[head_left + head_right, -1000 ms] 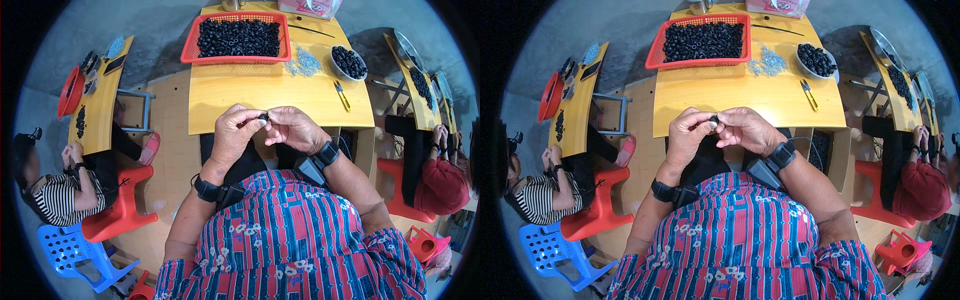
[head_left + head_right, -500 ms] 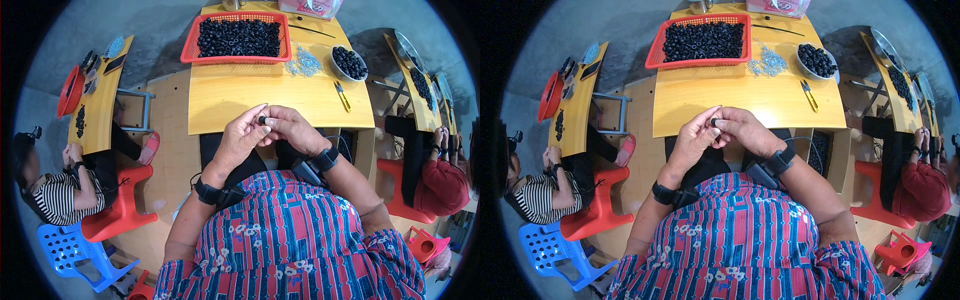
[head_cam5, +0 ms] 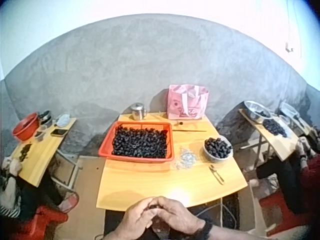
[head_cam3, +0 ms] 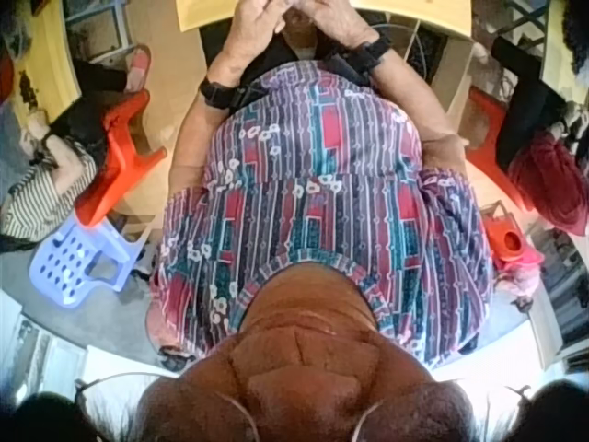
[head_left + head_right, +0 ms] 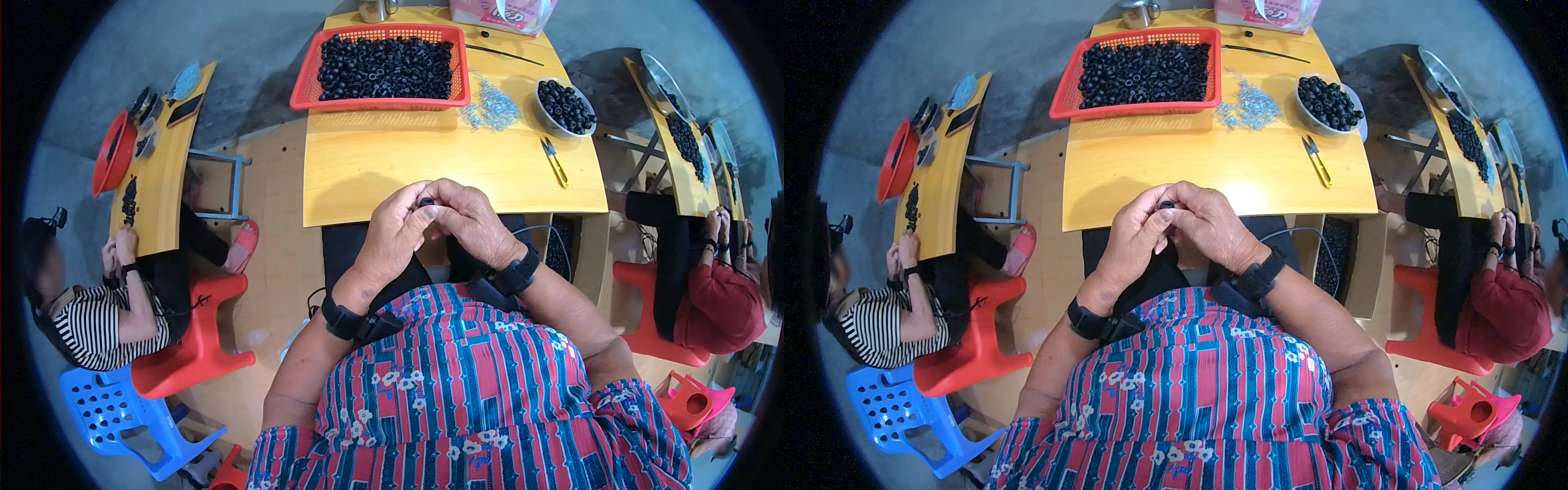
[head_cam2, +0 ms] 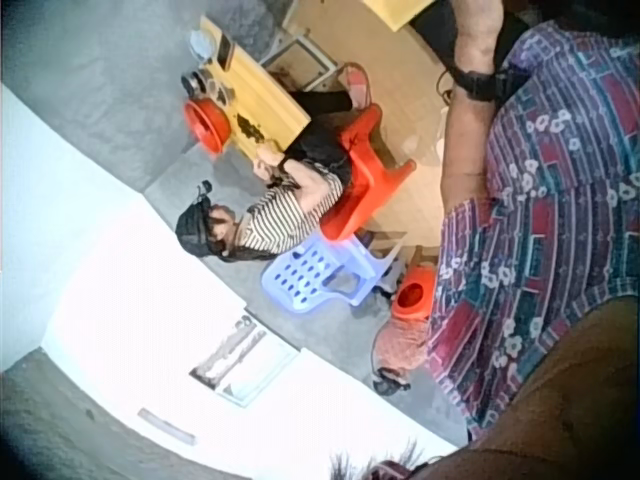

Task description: The person is assembling small black plastic components by hand at a workstation.

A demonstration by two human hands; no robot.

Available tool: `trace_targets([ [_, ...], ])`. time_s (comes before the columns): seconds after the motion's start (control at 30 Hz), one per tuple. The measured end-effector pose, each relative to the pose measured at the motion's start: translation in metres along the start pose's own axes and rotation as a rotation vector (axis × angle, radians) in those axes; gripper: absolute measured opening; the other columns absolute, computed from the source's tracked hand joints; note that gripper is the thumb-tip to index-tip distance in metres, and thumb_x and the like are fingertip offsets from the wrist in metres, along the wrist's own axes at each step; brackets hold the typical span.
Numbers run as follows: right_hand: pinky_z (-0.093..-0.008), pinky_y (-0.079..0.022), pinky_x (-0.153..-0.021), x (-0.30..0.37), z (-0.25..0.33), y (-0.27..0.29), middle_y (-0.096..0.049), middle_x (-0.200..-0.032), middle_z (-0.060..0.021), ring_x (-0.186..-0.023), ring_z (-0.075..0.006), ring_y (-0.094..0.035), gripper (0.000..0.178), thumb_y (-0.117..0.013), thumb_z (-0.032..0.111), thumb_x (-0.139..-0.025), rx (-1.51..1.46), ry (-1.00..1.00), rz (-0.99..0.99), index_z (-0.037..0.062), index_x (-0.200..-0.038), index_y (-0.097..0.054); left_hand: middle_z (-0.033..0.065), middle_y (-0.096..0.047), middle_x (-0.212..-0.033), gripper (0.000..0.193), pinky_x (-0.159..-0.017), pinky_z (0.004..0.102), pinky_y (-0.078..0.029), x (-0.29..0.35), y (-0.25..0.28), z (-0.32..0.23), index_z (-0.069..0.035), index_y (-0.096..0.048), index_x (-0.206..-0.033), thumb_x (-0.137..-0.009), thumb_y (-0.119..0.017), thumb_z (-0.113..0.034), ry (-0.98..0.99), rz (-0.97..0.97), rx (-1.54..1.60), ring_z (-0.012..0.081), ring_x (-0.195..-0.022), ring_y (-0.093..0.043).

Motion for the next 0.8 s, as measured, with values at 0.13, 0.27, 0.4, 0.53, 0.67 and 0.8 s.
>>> trace_targets([
  [0.13,-0.0240,-0.052,-0.065,0.000,-0.004,-0.002,-0.062,-0.082,-0.0050,-0.069,-0.0098,-0.060,0.013,-0.052,0.008,-0.095,-0.079,-0.027,-0.005,-0.0012,-0.102,-0.057,0.0009,-0.055,-0.086,0.037,-0.052,0.0175,-0.038,0.001,-0.001,-0.001,0.003,-0.051,-0.127,-0.099,-0.052,-0.021,-0.016,-0.023,0.024,0.0028,-0.061,-0.044],
  [0.27,-0.0242,-0.052,-0.065,-0.002,-0.006,-0.003,-0.062,-0.082,-0.0050,-0.071,-0.0094,-0.060,0.013,-0.051,0.009,-0.095,-0.139,-0.064,-0.008,-0.0009,-0.103,-0.056,0.0020,-0.056,-0.083,0.034,-0.054,0.0178,-0.041,0.000,-0.001,-0.003,0.003,-0.052,-0.124,-0.098,-0.054,-0.019,-0.009,-0.092,0.012,0.0039,-0.063,-0.049],
  [0.4,-0.0255,-0.052,-0.066,0.001,-0.005,0.001,-0.062,-0.082,-0.0056,-0.072,-0.0100,-0.060,0.014,-0.052,0.009,-0.094,-0.006,0.038,-0.021,-0.0009,-0.103,-0.056,0.0043,-0.058,-0.087,0.032,-0.058,0.0193,-0.045,-0.002,-0.001,-0.002,0.003,-0.054,-0.122,-0.097,-0.053,-0.019,0.048,-0.003,0.019,0.0059,-0.068,-0.053],
  [0.53,-0.0262,-0.052,-0.066,-0.001,-0.007,0.002,-0.063,-0.083,-0.0065,-0.072,-0.0107,-0.060,0.014,-0.051,0.007,-0.093,0.065,0.111,-0.070,-0.0009,-0.104,-0.056,0.0078,-0.060,-0.090,0.033,-0.065,0.0233,-0.050,-0.004,-0.001,-0.003,0.003,-0.055,-0.119,-0.096,-0.054,-0.020,0.007,-0.016,-0.056,0.0109,-0.074,-0.058],
  [0.67,-0.0265,-0.053,-0.066,-0.002,-0.011,0.001,-0.062,-0.084,-0.0072,-0.072,-0.0112,-0.060,0.013,-0.051,0.004,-0.093,0.001,0.019,-0.072,-0.0013,-0.103,-0.056,0.0001,-0.053,-0.082,0.033,-0.053,0.0185,-0.039,-0.005,-0.002,0.006,0.002,-0.052,-0.124,-0.099,-0.051,-0.019,-0.039,-0.030,-0.063,0.0042,-0.061,-0.045],
  [0.8,-0.0263,-0.053,-0.065,-0.002,-0.011,0.001,-0.062,-0.082,-0.0072,-0.072,-0.0116,-0.061,0.013,-0.050,0.002,-0.092,-0.037,0.013,-0.078,-0.0018,-0.102,-0.056,0.0018,-0.054,-0.082,0.032,-0.055,0.0198,-0.041,-0.006,-0.003,0.009,0.003,-0.052,-0.122,-0.098,-0.051,-0.019,-0.029,-0.070,-0.037,0.0061,-0.064,-0.048],
])
Point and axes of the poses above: each hand's wrist, its own x-axis away from the middle knuckle, its own y-axis out of the back of the hand, z = x × y, the point moved 5 cm from there along -x, towards the middle knuckle
